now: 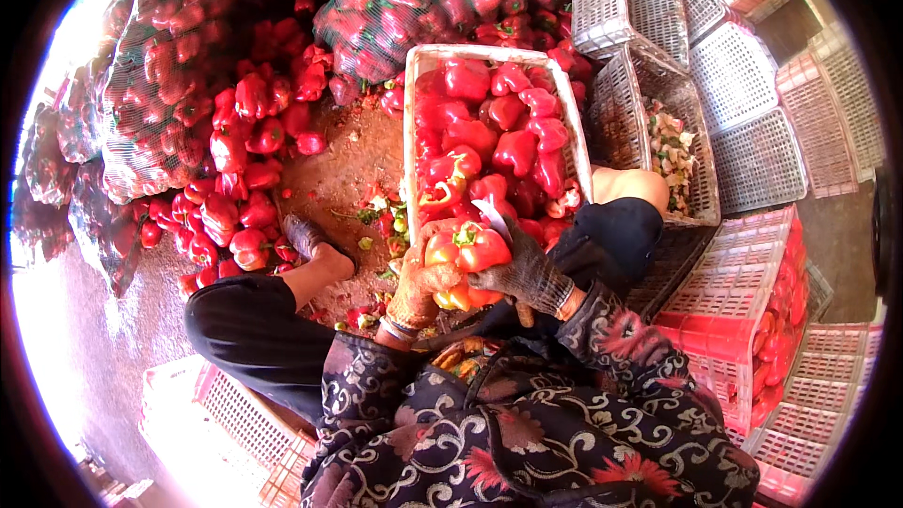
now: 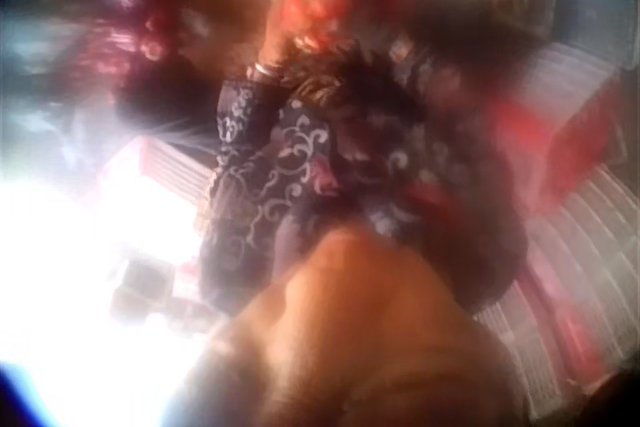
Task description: The person uses a knife to trim red bell peppers and places the processed peppers into a white plastic crate.
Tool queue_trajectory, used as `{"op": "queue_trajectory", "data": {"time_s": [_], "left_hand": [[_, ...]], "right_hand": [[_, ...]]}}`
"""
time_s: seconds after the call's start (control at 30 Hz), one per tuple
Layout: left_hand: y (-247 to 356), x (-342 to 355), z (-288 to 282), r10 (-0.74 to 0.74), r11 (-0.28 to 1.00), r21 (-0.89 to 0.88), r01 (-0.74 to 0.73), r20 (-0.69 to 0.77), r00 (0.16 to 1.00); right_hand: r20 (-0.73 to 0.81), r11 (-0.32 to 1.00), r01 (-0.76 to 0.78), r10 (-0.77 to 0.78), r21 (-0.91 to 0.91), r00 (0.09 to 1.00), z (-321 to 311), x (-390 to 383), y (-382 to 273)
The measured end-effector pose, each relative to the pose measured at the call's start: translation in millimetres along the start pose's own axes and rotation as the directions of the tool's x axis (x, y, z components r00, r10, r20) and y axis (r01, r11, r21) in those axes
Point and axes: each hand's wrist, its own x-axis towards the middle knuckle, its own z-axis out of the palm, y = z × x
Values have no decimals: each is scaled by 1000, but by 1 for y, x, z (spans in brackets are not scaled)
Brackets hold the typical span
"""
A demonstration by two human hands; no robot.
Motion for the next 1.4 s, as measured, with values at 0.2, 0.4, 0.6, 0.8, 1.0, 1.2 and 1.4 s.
{"op": "queue_trajectory", "data": {"time_s": [0.2,0.4,0.6,0.8,1.0,1.2,1.4], "left_hand": [[-22,0,-21,-124,972,-189,143,112,986],[-21,1,-23,-138,946,-277,167,119,983],[-10,12,-14,-96,982,-170,80,-86,992],[-3,4,-17,20,998,65,-21,16,1000],[-6,-6,-13,-50,998,-44,54,69,996],[-6,-1,-1,-1,986,-168,21,122,993],[-1,9,-10,9,949,-311,48,180,984]], "right_hand": [[102,992,-16,3,124,995,-3,-10,21],[388,801,-405,236,442,891,-17,-10,11],[-301,912,240,-344,-333,889,-11,10,0],[164,650,399,-392,-647,905,-11,15,-30],[62,778,560,-568,-286,821,-14,31,-6],[-411,925,44,124,377,903,11,41,21],[-105,488,-101,376,867,920,-13,64,0]]}}
